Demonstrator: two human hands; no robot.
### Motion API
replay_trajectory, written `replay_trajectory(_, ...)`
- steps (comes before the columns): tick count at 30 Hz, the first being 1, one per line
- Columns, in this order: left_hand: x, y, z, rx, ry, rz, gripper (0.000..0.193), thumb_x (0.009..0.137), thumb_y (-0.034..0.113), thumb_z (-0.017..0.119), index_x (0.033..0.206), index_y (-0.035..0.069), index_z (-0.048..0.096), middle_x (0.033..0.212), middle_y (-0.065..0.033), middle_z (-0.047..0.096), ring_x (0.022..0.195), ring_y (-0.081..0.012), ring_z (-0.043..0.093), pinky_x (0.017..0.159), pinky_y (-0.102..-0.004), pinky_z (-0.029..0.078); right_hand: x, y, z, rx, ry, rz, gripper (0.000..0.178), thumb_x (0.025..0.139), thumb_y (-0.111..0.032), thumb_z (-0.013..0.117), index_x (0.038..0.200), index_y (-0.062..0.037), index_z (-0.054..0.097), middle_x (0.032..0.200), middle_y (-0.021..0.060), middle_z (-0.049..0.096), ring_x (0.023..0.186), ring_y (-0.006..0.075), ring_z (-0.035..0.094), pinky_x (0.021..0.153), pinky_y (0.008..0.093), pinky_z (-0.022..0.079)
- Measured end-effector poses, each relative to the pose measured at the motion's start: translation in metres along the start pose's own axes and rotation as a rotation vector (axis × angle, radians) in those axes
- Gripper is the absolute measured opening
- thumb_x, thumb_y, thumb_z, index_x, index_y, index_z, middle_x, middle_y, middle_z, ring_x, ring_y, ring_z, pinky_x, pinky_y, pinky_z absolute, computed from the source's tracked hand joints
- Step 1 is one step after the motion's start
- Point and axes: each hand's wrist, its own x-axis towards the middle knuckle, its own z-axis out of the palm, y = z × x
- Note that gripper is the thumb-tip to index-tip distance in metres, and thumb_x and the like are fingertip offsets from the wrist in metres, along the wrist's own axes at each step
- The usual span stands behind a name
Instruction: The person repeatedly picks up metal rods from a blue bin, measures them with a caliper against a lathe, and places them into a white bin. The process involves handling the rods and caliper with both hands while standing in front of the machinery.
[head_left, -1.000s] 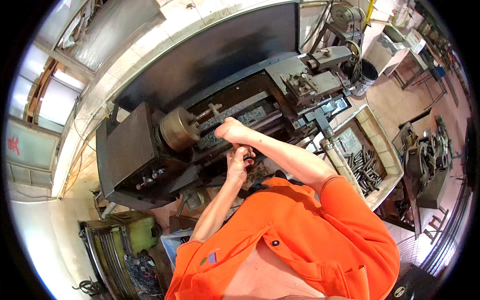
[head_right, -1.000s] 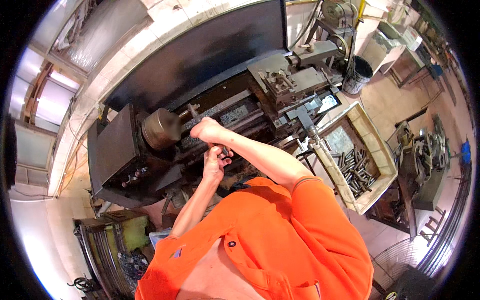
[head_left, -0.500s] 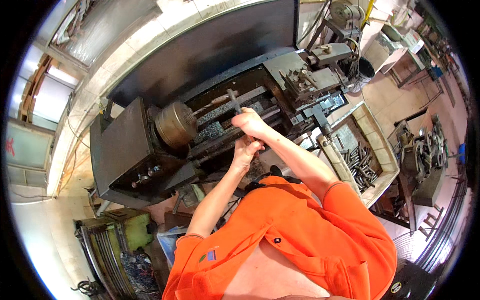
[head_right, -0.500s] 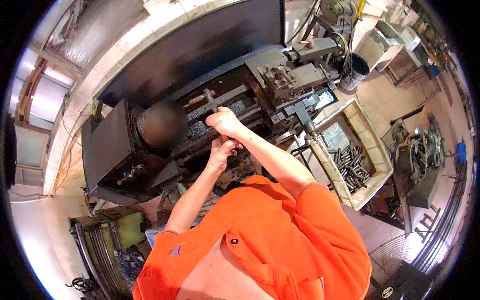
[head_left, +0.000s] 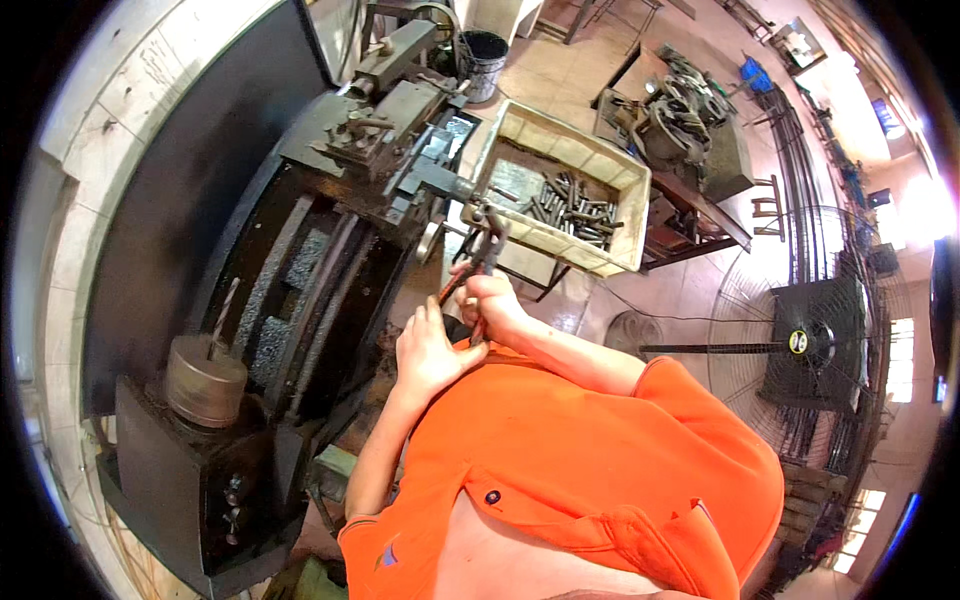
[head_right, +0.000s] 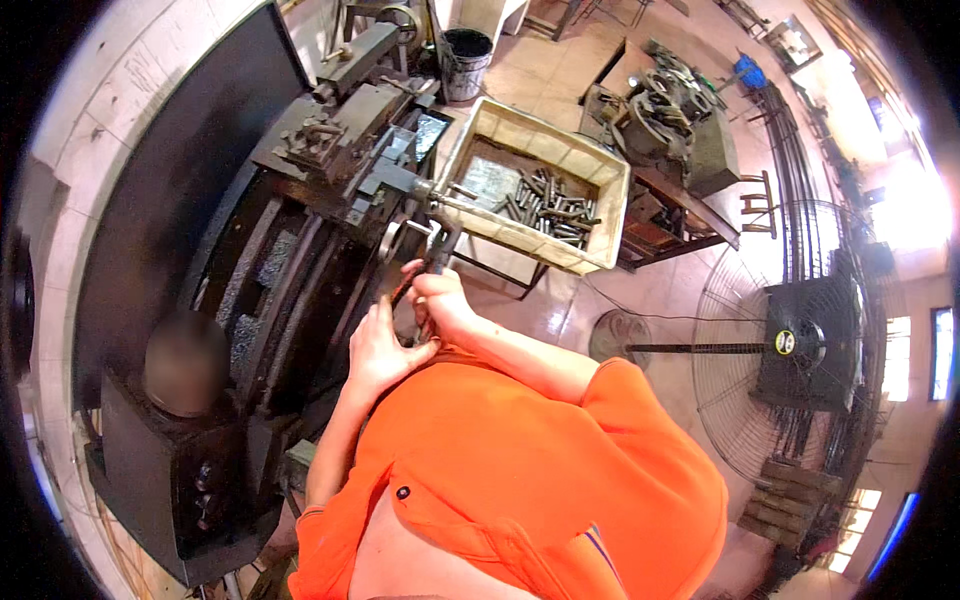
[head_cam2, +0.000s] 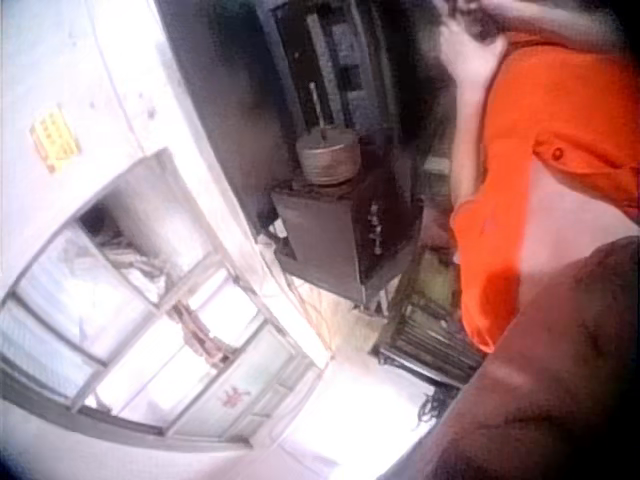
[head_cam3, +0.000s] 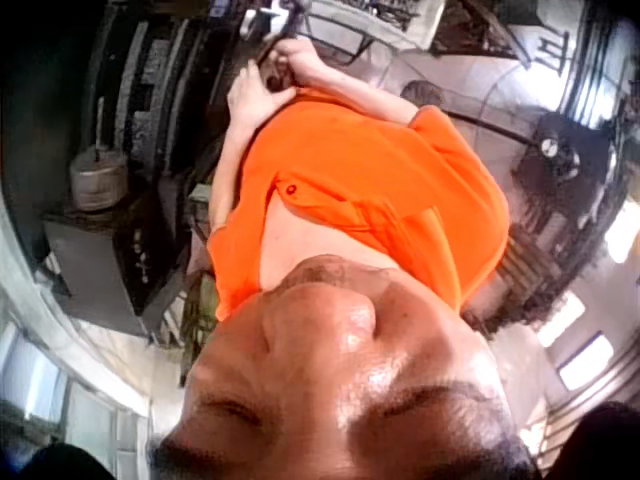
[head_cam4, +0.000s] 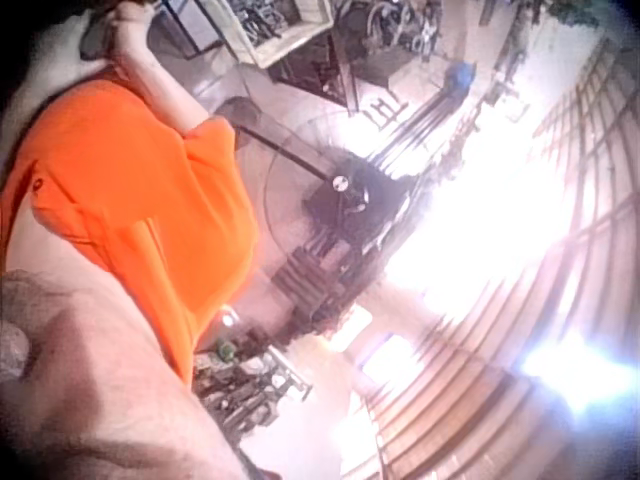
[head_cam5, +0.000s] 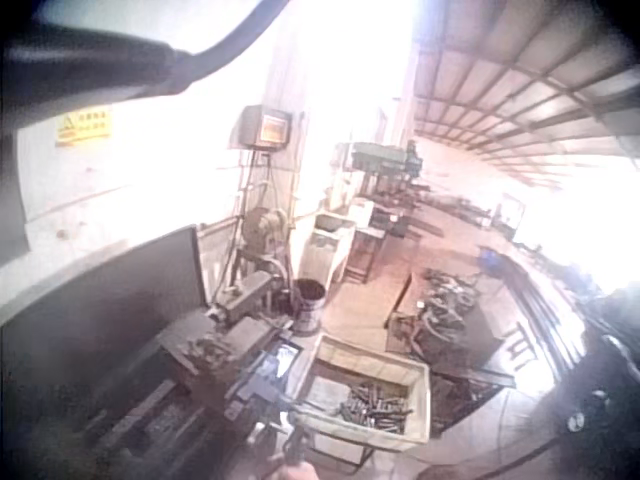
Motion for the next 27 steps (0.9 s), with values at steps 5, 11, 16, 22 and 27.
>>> replay_trajectory(5,0.0,0.008,-0.028,-0.117,-0.216,0.244,0.068,0.071,0.039,0.066,0.123,0.001,0.044,0.104,-0.0186,0.058,0.094,-0.0331,0.058,0.079,-0.0394,0.046,0.008,-0.023,-0.069,0.17,0.106,0.202,0.024,0.08,-0.008,0.037,0.098,-0.0012,0.05,0.057,-0.0004,0.041,0.038,0.0057,0.024,0.037,0.0224,0.024)
replay_trajectory(11,-0.069,-0.073,-0.016,-0.184,0.202,-0.128,0.057,0.071,0.031,0.065,0.118,0.001,0.05,0.099,-0.0156,0.061,0.083,-0.0283,0.059,0.074,-0.0349,0.047,0.051,-0.064,-0.158,0.219,0.173,0.015,0.027,0.084,-0.024,0.04,0.086,0.0013,0.051,0.058,-0.0016,0.037,0.043,0.0071,0.031,0.039,0.0213,0.025)
replay_trajectory(16,-0.167,-0.09,-0.009,-0.317,0.245,-0.714,0.054,0.073,0.034,0.062,0.112,-0.001,0.052,0.091,-0.0239,0.061,0.089,-0.0342,0.06,0.074,-0.04,0.047,0.05,-0.071,-0.152,0.229,0.222,0.247,0.047,0.084,-0.039,0.032,0.102,-0.0024,0.054,0.07,0.0003,0.058,0.039,0.0069,0.029,0.036,0.0197,0.025)
replay_trajectory(22,-0.341,-0.104,0.053,-0.432,0.619,-1.343,0.042,0.073,0.03,0.062,0.105,0.003,0.058,0.094,-0.0197,0.063,0.087,-0.0289,0.062,0.077,-0.0376,0.048,0.094,0.004,-0.137,0.026,-0.199,0.731,0.048,0.083,-0.045,0.048,0.106,-0.0031,0.051,0.064,-0.0032,0.048,0.045,0.0049,0.033,0.041,0.0173,0.028)
replay_trajectory(27,-0.434,-0.098,0.14,-0.314,0.802,-1.746,0.044,0.068,0.029,0.064,0.1,-0.001,0.062,0.084,-0.0223,0.063,0.082,-0.0331,0.062,0.073,-0.0383,0.048,0.102,0.036,-0.069,-0.081,-0.351,0.956,0.044,0.08,-0.038,0.059,0.107,-0.0051,0.05,0.06,-0.0051,0.042,0.047,0.0033,0.032,0.044,0.0162,0.028)
